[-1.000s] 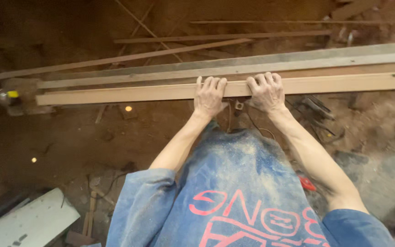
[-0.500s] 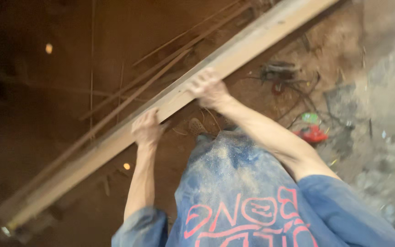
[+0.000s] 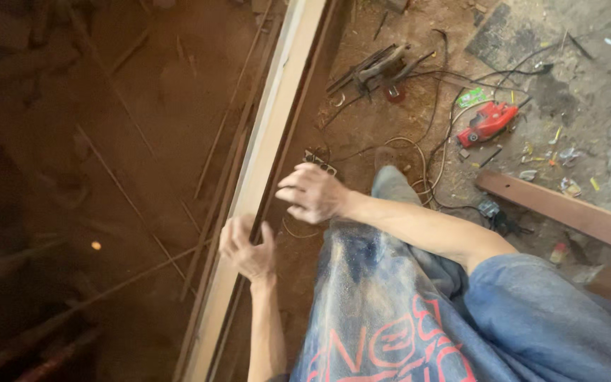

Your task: The person repeatedly picks up long wooden planks, positions them on a workbench, and cuts them with a circular saw. After each cut, the person sets the cut piece aside and retrieves another plank to repeat the process.

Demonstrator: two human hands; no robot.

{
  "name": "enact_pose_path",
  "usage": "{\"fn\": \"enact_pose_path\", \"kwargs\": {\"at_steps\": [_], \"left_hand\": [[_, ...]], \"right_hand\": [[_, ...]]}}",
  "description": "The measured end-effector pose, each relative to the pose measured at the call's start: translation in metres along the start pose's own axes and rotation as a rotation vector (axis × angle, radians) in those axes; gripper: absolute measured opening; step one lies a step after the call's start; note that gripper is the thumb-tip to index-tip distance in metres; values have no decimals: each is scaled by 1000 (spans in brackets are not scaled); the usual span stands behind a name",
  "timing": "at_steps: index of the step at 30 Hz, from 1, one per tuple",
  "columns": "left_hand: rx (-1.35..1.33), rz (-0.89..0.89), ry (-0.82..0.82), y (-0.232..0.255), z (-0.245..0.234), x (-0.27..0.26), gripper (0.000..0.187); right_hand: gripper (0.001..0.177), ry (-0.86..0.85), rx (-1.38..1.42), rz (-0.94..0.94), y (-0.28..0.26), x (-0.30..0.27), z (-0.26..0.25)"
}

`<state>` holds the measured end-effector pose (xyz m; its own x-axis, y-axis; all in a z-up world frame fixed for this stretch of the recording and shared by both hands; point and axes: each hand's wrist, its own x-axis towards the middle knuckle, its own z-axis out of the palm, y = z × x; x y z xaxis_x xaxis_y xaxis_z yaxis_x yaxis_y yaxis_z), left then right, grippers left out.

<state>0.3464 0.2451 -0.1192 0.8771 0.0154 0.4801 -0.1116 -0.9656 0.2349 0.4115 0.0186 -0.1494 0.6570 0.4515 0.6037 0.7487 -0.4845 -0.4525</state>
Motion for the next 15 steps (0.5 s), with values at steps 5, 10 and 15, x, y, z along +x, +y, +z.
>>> {"fn": "enact_pose_path", "kwargs": {"at_steps": [5, 10, 15], "left_hand": [[-371, 160, -188, 91, 66, 35, 30], [-475, -22, -860, 170, 160, 46, 40], [-330, -446, -1185, 256, 270, 41, 50]], "right_hand": [[38, -278, -14, 635, 101, -98, -34], [45, -454, 42, 1182, 219, -187, -70], [40, -535, 126, 1473, 356, -255, -87]]}}
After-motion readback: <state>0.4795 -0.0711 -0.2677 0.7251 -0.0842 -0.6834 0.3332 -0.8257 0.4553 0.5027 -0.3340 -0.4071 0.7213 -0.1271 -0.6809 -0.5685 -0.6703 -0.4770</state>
